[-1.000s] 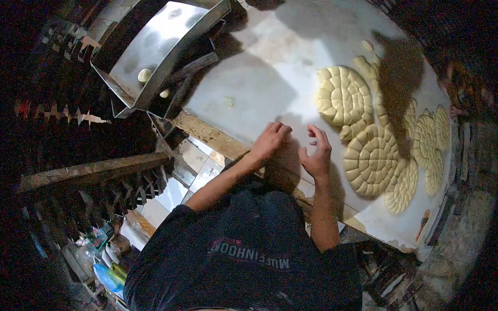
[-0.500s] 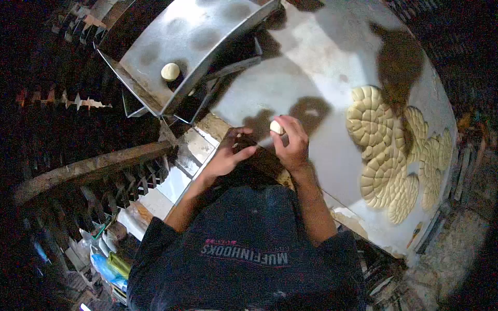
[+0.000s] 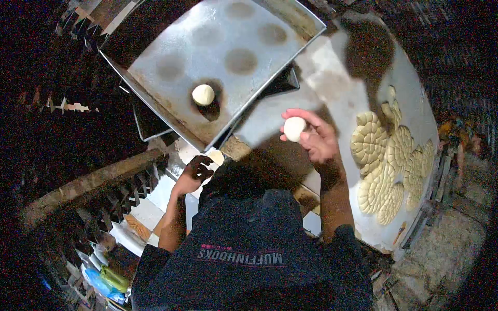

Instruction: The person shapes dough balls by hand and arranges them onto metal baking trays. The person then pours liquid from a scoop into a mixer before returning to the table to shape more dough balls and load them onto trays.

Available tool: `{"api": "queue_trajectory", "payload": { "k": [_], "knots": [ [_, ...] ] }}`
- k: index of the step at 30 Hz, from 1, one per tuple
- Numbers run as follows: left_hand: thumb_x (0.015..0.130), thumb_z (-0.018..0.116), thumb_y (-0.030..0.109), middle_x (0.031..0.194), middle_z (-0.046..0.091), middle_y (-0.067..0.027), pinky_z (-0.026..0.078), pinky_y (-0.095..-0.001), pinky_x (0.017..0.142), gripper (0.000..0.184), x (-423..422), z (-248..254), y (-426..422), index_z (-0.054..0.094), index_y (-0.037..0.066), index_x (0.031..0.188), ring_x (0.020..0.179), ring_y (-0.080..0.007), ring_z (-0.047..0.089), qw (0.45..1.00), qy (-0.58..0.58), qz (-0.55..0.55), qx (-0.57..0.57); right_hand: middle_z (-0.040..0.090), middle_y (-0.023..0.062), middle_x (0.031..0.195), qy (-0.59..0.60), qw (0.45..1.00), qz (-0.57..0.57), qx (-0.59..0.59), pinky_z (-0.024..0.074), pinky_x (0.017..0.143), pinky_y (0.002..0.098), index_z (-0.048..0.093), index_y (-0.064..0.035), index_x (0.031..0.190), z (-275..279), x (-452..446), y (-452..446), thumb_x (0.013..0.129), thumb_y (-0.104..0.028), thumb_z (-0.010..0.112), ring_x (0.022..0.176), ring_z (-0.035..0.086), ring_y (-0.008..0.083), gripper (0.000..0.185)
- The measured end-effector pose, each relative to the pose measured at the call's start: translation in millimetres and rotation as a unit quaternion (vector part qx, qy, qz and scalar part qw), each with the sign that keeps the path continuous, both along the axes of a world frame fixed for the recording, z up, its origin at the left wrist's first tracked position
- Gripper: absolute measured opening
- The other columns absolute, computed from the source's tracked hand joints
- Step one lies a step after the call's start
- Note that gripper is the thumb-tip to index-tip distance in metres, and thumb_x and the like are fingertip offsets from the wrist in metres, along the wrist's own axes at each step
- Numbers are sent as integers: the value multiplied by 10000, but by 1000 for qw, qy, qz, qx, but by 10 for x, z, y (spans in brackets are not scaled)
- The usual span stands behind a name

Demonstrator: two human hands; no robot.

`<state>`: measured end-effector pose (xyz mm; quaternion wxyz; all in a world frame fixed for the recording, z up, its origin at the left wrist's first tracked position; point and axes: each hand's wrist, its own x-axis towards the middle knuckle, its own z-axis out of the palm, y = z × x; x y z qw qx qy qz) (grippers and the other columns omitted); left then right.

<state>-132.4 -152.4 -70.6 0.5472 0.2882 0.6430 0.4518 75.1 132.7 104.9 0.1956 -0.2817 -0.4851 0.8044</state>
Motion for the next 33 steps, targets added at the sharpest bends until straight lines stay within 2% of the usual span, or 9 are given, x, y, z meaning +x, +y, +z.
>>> {"api": "queue_trajectory", "payload": {
  "k": [8, 12, 18, 20, 22, 24, 27, 30, 33],
  "knots": [
    [839, 677, 57, 1016, 578, -92, 495, -314, 661, 307, -329, -218, -100, 535, 44, 1111, 755, -181, 621, 979, 204, -19, 22, 619, 71, 1000, -72, 914, 73, 393, 518, 815, 279, 569, -43, 1067, 155, -1357, 524, 727, -3, 719, 932, 627, 157, 374],
    [816, 708, 80, 943, 596, -91, 489, -306, 652, 315, -269, -197, -282, 540, 45, 1081, 748, -158, 596, 973, 188, 113, -79, 627, 145, 1056, -185, 692, 221, 661, 484, 878, 359, 578, -11, 1091, -100, -1773, 942, 692, -112, 732, 987, 617, 292, 440],
    [772, 698, 73, 911, 600, -150, 500, -343, 662, 246, -205, -67, -434, 598, 23, 991, 754, -231, 614, 966, 194, 139, -102, 623, 184, 1074, -175, 702, 258, 641, 476, 917, 385, 564, -9, 1143, -167, -1849, 1167, 596, -54, 684, 1014, 598, 345, 562],
    [794, 679, 99, 918, 603, -161, 504, -360, 691, 236, -261, 65, -315, 597, 28, 1003, 798, -267, 620, 964, 255, 31, -61, 602, 182, 1128, -202, 756, 311, 539, 459, 952, 399, 542, -28, 1210, -63, -1810, 1182, 596, -31, 664, 1068, 576, 333, 626],
    [818, 653, 158, 885, 616, -180, 491, -391, 700, 238, -210, 526, -34, 596, 26, 1007, 785, -300, 614, 965, 238, -49, -99, 572, 186, 1179, -76, 692, 93, 712, 461, 945, 396, 553, -43, 1213, -285, -1496, 1097, 642, -39, 653, 1081, 557, 348, 579],
    [807, 679, 153, 855, 614, -168, 484, -381, 689, 260, -158, 580, 58, 592, 19, 1013, 746, -283, 609, 938, 304, -168, -19, 541, 186, 1215, -65, 699, -98, 705, 458, 944, 406, 563, -34, 1195, 83, -1028, 799, 693, -52, 639, 1100, 538, 349, 508],
    [821, 722, 188, 889, 630, -118, 490, -338, 723, 318, 147, 887, 388, 580, 15, 1048, 789, -198, 611, 965, 107, -238, -20, 612, 165, 937, -140, 759, -278, 572, 509, 778, 377, 602, -13, 1056, -210, 105, 573, 761, -74, 603, 840, 610, 329, 300],
    [837, 732, 230, 989, 635, -119, 486, -311, 822, 365, 680, 767, 886, 576, 17, 1090, 913, -151, 594, 950, -20, -310, 4, 614, 148, 797, -336, 764, -297, 465, 504, 640, 372, 609, -20, 910, -1235, 1330, 178, 772, -68, 629, 725, 622, 312, 147],
    [853, 704, 193, 979, 636, -133, 491, -337, 845, 306, 1387, 963, 1864, 594, 11, 1073, 896, -197, 626, 896, 195, -386, 100, 602, 139, 787, -391, 755, -319, 419, 484, 615, 399, 594, -27, 891, -1884, 2427, -421, 755, -28, 616, 689, 603, 306, 138]
  ]
}}
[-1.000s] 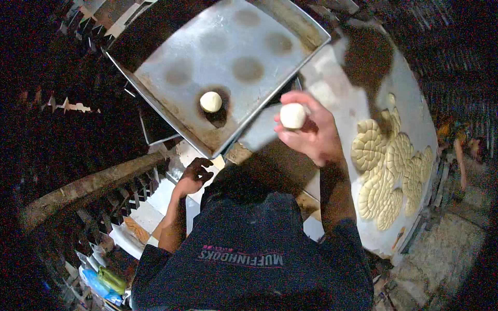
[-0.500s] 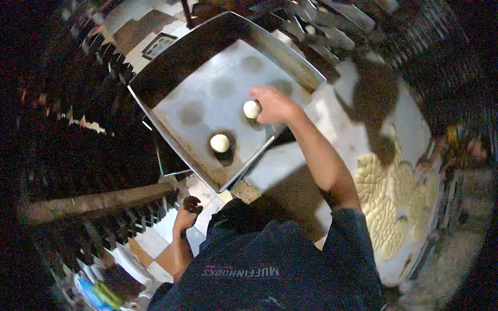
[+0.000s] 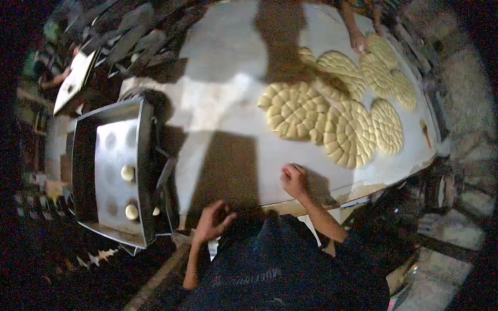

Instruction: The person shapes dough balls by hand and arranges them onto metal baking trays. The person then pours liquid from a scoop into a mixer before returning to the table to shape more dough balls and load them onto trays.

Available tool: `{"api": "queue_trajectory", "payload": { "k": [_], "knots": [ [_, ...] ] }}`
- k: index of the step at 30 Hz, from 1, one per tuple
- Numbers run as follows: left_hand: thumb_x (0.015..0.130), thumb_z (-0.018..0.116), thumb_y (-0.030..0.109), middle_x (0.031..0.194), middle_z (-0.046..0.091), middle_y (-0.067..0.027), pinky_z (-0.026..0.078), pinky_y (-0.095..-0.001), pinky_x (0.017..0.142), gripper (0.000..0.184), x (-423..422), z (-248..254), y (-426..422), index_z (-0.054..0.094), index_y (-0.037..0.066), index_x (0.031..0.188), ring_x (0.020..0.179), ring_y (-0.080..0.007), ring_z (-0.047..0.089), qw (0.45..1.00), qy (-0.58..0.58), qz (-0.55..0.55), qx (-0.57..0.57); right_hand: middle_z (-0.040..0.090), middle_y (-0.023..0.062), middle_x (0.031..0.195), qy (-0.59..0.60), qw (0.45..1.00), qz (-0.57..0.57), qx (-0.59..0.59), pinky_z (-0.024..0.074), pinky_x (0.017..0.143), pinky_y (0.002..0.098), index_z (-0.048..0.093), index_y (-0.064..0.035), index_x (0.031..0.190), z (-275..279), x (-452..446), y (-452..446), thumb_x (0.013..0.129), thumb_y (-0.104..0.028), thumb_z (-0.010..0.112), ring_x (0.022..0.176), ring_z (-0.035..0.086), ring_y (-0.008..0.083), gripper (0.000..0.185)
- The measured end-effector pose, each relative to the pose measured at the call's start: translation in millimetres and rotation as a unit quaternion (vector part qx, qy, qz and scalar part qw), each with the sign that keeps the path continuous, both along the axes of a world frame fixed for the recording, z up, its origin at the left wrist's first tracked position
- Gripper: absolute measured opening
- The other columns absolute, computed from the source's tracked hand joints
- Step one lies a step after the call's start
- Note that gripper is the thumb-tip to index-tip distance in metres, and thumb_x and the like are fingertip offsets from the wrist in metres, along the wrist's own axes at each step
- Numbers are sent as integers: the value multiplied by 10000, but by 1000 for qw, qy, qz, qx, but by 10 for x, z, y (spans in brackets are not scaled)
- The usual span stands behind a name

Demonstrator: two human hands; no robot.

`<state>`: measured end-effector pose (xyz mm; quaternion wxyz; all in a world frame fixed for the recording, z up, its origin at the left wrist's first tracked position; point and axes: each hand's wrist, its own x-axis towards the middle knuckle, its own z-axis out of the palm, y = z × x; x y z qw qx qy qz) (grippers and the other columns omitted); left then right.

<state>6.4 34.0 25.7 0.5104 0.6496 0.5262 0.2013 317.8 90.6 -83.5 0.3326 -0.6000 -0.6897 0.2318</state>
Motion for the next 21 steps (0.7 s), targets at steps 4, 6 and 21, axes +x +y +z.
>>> {"api": "queue_trajectory", "payload": {
  "k": [4, 6, 21],
  "knots": [
    [837, 692, 130, 996, 638, -119, 510, -342, 765, 292, 780, -106, 1504, 621, 33, 1103, 839, -223, 641, 997, -43, -5, 61, 556, 121, 728, -45, 993, -101, 48, 427, 664, 437, 570, -42, 853, 17, 702, -246, 782, -65, 587, 706, 548, 327, 77],
    [882, 676, 232, 1071, 621, -172, 528, -351, 685, 431, 1093, -621, 2416, 559, 17, 1237, 864, -234, 641, 995, -7, 65, 78, 548, 117, 718, -6, 990, -136, 48, 419, 669, 435, 567, -44, 845, 75, 830, -256, 792, -76, 585, 700, 538, 322, 65],
    [870, 607, 426, 781, 675, -118, 515, -352, 612, 428, 1598, -1068, 3422, 665, 25, 1007, 652, -200, 622, 967, 241, 31, 71, 559, 182, 796, 52, 983, -139, 108, 459, 737, 438, 575, 0, 866, -319, 884, -267, 750, -122, 604, 789, 565, 365, 171]
  ]
}}
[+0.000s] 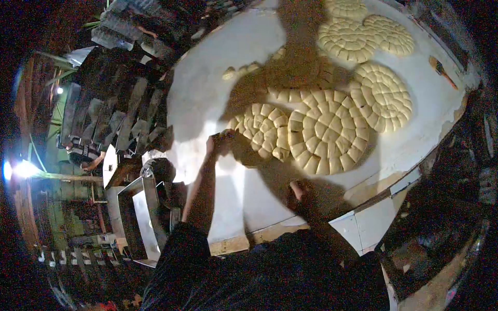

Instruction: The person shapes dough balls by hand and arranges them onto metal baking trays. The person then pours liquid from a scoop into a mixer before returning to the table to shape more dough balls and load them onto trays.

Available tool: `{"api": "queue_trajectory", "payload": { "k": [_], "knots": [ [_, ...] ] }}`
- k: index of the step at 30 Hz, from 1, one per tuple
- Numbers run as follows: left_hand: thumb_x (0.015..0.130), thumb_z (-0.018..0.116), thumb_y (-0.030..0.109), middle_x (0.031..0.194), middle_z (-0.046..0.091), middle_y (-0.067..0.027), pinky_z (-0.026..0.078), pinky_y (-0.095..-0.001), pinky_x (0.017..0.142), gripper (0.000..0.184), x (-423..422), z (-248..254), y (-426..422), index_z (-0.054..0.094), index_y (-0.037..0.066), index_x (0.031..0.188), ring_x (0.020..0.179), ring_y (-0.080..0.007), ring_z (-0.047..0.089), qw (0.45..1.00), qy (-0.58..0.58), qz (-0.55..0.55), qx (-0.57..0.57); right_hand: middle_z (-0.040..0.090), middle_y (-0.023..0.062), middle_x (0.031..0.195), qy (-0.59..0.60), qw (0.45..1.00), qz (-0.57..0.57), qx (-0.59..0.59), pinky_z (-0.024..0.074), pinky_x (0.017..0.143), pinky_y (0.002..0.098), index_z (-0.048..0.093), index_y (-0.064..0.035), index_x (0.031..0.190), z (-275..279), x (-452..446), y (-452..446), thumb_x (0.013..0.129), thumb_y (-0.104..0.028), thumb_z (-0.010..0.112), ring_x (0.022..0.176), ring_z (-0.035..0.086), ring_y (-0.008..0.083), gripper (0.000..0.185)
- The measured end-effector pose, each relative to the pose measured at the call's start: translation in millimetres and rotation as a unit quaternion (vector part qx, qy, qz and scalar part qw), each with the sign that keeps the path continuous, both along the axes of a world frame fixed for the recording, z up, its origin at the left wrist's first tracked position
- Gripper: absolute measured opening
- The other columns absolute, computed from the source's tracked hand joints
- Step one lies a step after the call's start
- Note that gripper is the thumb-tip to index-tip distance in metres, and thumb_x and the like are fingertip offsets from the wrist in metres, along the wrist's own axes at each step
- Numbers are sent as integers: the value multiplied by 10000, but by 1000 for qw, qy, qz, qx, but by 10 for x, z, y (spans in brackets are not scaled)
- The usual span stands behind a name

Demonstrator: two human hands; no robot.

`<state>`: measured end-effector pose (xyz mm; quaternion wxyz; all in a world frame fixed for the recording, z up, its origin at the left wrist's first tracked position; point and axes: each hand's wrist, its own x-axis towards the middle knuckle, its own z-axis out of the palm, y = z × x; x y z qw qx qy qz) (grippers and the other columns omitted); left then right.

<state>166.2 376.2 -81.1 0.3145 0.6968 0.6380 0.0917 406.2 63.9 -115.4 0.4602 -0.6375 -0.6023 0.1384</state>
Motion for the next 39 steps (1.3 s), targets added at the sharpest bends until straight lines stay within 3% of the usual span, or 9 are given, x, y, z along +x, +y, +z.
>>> {"api": "queue_trajectory", "payload": {
  "k": [2, 5, 19, 24, 28, 31, 34, 37, 39],
  "knots": [
    [929, 496, 381, 838, 648, -93, 519, -327, 583, 442, 6, 74, -416, 591, -17, 1097, 674, -209, 625, 965, 170, -10, 200, 562, 179, 796, 87, 993, -20, 70, 448, 702, 459, 565, -15, 833, 140, -71, 68, 710, -115, 616, 774, 556, 371, 166],
    [875, 658, 402, 850, 642, -206, 501, -400, 663, 420, -186, -341, -1021, 593, -9, 937, 779, -317, 628, 891, -143, 235, 361, 554, 113, 727, -7, 999, -25, 20, 447, 667, 420, 536, -58, 773, 265, -49, 77, 722, -93, 600, 718, 566, 320, 89],
    [965, 574, 190, 911, 556, -7, 444, -230, 704, 183, -467, 633, -3439, 538, 26, 1038, 825, -93, 524, 806, -580, 94, 74, 575, 52, 991, 475, 858, 148, -124, 434, 860, 277, 528, -49, 1203, 750, -1416, -634, 864, -343, 666, 941, 537, 104, 469],
    [933, 607, 160, 880, 590, -91, 460, -253, 660, 219, -657, 506, -3309, 501, -5, 1031, 753, -110, 536, 894, -364, 118, 233, 578, 27, 866, 395, 906, 54, -144, 448, 581, 208, 506, -62, 1094, 844, -1401, -417, 838, -175, 727, 669, 525, 59, 357],
    [947, 575, 220, 929, 589, -173, 483, -357, 721, 254, -705, 268, -3235, 510, -9, 1036, 822, -246, 586, 894, -306, 232, 230, 570, 52, 908, 324, 943, -31, -76, 471, 692, 273, 499, -63, 1060, 508, -686, -228, 851, -192, 707, 798, 537, 107, 321],
    [958, 548, 237, 993, 595, -171, 481, -384, 786, 265, -773, 166, -3360, 523, -3, 1067, 959, -273, 586, 968, -142, 0, 206, 553, 143, 917, 164, 978, -37, -120, 455, 787, 390, 488, -26, 1045, 398, -201, -370, 893, -290, 620, 847, 558, 285, 332],
    [908, 586, 419, 1025, 585, -110, 482, -420, 860, 573, -930, -912, -3111, 505, 13, 1304, 986, -294, 555, 784, -510, 281, -214, 532, 163, 913, -246, 936, 242, -74, 422, 760, 473, 524, -36, 906, 468, 240, -366, 799, -287, 649, 879, 510, 350, 300],
    [874, 627, 419, 978, 595, -113, 457, -446, 901, 566, -867, -908, -2553, 531, 20, 1264, 986, -312, 553, 711, -635, 220, -205, 516, 161, 910, -241, 934, 261, 20, 412, 741, 491, 538, -45, 863, 545, 173, 160, 731, -260, 668, 892, 494, 350, 284],
    [890, 582, 405, 987, 591, -147, 427, -467, 932, 530, -372, -423, -2347, 534, 9, 1239, 1019, -336, 539, 962, -173, 54, 203, 516, 194, 929, -182, 955, 234, 8, 402, 822, 514, 538, -19, 872, 417, -166, 404, 716, -232, 647, 928, 484, 398, 285]
  ]
}}
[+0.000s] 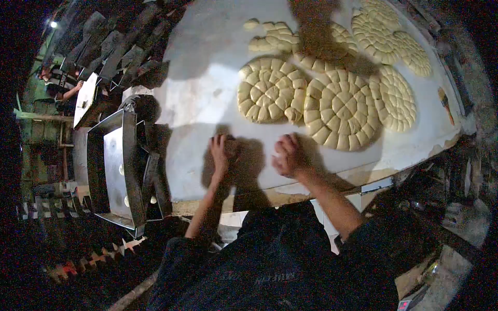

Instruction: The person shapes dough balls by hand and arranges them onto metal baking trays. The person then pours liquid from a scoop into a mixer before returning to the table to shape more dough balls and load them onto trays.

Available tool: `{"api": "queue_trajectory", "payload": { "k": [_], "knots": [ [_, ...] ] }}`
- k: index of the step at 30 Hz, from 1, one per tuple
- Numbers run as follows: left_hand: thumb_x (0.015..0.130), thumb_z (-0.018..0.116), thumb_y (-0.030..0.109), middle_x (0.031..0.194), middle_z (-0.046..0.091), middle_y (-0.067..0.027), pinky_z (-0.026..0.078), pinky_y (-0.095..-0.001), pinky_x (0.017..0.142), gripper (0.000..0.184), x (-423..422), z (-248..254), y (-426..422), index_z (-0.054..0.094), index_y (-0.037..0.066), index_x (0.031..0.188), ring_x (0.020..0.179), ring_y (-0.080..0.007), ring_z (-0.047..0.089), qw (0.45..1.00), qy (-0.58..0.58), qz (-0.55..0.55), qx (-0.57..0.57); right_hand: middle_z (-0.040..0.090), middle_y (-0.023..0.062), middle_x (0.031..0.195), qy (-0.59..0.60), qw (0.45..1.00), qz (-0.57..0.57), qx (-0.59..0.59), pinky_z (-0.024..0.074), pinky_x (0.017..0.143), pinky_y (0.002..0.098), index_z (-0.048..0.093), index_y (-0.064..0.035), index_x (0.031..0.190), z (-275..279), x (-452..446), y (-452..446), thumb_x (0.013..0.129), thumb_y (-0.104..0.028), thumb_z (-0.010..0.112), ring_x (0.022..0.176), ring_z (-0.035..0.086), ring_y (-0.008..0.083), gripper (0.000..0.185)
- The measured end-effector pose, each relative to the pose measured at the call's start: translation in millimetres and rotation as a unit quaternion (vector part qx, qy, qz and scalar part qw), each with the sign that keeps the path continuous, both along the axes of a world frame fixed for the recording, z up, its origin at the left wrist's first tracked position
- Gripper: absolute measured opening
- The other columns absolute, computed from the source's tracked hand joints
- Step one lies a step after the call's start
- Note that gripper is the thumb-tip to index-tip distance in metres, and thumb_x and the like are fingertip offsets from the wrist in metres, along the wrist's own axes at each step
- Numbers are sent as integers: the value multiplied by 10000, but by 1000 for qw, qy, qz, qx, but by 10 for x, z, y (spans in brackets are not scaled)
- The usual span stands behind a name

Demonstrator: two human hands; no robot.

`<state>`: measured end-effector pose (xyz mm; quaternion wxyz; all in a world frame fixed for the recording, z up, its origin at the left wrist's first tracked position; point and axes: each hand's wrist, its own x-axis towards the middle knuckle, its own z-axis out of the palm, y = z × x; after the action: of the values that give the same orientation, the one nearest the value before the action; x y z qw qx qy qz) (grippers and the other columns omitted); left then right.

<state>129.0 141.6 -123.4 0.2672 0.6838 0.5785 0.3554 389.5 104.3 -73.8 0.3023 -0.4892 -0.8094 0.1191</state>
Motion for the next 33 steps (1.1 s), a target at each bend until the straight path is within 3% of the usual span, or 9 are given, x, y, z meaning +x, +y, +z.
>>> {"api": "queue_trajectory", "payload": {
  "k": [1, 3, 10, 12, 19, 22, 28, 31, 33],
  "knots": [
    [896, 566, 400, 990, 590, -159, 416, -475, 942, 519, 235, 207, 7, 535, 5, 1231, 1031, -343, 534, 971, 197, 25, 130, 523, 211, 967, 18, 999, 12, -23, 389, 881, 529, 545, -3, 891, -53, -157, -11, 713, -219, 637, 983, 480, 424, 295],
    [878, 570, 305, 1071, 541, -215, 393, -516, 948, 410, 576, 427, -201, 552, 7, 1158, 1075, -413, 482, 996, 76, -42, -18, 544, 246, 1052, 17, 997, 45, -68, 366, 994, 552, 570, 37, 942, -67, -404, -207, 702, -195, 625, 1091, 473, 476, 338],
    [774, 660, 126, 841, 551, -108, 413, -509, 862, 166, -343, 24, -482, 590, 93, 921, 842, -345, 538, 944, 287, -162, 23, 587, 118, 788, -88, 980, 158, 76, 460, 955, 467, 599, -32, 729, 172, 373, -7, 682, -188, 636, 804, 590, 308, 167],
    [729, 677, 125, 911, 571, -144, 425, -461, 838, 235, 99, 557, 4, 592, 74, 942, 903, -352, 518, 972, 149, -13, 182, 584, 127, 797, -78, 988, 124, 45, 451, 960, 476, 597, -16, 752, -135, 73, 160, 703, -194, 623, 831, 586, 318, 186],
    [782, 575, 92, 1211, 559, -158, 354, -455, 1041, 408, 441, 79, -572, 562, 35, 1185, 1179, -329, 475, 971, 220, -91, 18, 603, 154, 867, -73, 974, 207, 50, 426, 981, 462, 611, 0, 816, -33, -27, -283, 745, -217, 613, 964, 566, 315, 229],
    [834, 591, 133, 1163, 584, -138, 390, -422, 995, 306, 158, 819, -348, 600, 79, 1135, 1124, -298, 513, 950, 251, -171, -69, 596, 171, 813, -83, 965, 243, 58, 458, 937, 454, 584, -1, 746, -20, 289, 144, 719, -195, 619, 903, 580, 331, 198],
    [773, 615, 174, 1029, 599, -117, 383, -398, 973, 298, 192, -29, 313, 607, 91, 1059, 1015, -304, 539, 999, -5, 35, 13, 581, 208, 901, -26, 993, 107, 43, 433, 957, 499, 562, 10, 853, -65, -469, 277, 781, -156, 583, 952, 554, 397, 183],
    [772, 629, 196, 1076, 594, -96, 354, -430, 1022, 303, 535, 512, -114, 600, 95, 1056, 1118, -289, 511, 919, 362, -115, -104, 598, 163, 875, -110, 967, 229, 22, 408, 986, 482, 616, -1, 837, 142, -228, -55, 782, -241, 597, 935, 555, 347, 246],
    [773, 668, 223, 1152, 592, -143, 311, -473, 1090, 381, 280, 373, -527, 603, 58, 1110, 1177, -337, 495, 967, 216, -130, 24, 601, 151, 831, -101, 926, 351, 89, 421, 977, 461, 613, -12, 754, -85, 113, 27, 748, -192, 610, 886, 565, 317, 179]
  ]
}}
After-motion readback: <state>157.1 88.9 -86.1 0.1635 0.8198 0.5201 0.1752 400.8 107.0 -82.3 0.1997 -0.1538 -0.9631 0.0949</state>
